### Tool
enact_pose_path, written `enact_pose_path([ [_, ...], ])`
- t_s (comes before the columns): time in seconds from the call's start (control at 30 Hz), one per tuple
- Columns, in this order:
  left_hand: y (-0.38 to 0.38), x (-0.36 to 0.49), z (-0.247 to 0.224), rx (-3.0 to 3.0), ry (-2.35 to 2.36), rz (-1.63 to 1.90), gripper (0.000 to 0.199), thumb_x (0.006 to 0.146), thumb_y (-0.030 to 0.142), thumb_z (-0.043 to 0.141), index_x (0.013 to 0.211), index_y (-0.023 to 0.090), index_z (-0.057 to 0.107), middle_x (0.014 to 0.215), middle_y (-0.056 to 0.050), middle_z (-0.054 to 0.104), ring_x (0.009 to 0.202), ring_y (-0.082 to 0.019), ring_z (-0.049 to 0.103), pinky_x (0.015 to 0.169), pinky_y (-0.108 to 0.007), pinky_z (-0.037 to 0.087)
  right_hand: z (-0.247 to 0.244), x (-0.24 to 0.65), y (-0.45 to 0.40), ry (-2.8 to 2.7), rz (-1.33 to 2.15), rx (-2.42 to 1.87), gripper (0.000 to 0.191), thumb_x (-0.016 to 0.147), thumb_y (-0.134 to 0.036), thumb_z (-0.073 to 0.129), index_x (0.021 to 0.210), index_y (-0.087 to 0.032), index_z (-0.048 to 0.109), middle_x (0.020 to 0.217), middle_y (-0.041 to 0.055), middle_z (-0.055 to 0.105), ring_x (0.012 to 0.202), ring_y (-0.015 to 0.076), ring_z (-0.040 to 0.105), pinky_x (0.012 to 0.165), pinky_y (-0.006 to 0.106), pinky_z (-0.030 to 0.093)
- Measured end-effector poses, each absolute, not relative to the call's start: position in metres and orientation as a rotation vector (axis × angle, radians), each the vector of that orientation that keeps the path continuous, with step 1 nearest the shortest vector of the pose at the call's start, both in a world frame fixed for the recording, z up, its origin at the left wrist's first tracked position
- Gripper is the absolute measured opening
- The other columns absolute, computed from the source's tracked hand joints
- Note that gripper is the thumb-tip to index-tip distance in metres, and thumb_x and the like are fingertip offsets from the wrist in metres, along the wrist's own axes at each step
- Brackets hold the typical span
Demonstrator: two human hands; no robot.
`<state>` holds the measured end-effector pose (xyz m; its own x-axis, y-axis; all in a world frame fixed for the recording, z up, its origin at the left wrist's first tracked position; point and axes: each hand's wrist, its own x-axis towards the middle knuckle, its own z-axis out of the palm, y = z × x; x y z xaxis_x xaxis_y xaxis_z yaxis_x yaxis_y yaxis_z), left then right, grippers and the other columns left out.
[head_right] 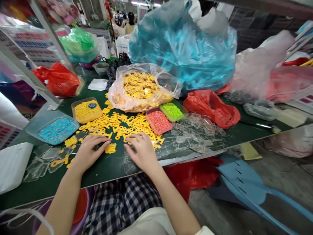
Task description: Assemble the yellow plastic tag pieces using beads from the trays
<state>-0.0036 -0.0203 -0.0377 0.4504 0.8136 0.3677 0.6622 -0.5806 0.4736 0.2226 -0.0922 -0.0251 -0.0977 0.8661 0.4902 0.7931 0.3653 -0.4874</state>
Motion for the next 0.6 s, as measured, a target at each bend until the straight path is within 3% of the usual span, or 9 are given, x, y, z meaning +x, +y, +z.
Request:
enact_pose_path([
  [0.3,-0.026,-0.01,-0.032,2.385,1.244,0.705,0.03,0.09,0.047,0.056,0.079,0.025,0.074,0.092,-0.004,0.073,0.093,-0.024,0.062,0.092,-0.042,0.043,-0.004,0.339,-0.061,-1.784,0.008,-1.842,0.034,0.094,-0.034,0.045,0.107,-0.017,0.072,0.106,0.0124,0.073,0.097,0.0273,0.064,0.088,0.042,0.05],
  [0.6,-0.023,-0.007,-0.036,2.412,1.22,0.746,0.031,0.093,0.046,0.05,0.086,0.026,0.072,0.096,-0.003,0.074,0.093,-0.024,0.062,0.092,-0.042,0.041,0.028,0.368,-0.022,-2.143,0.33,-2.243,0.032,0.089,-0.019,0.053,0.115,-0.016,0.071,0.108,0.0093,0.074,0.088,0.0198,0.068,0.078,0.027,0.05],
])
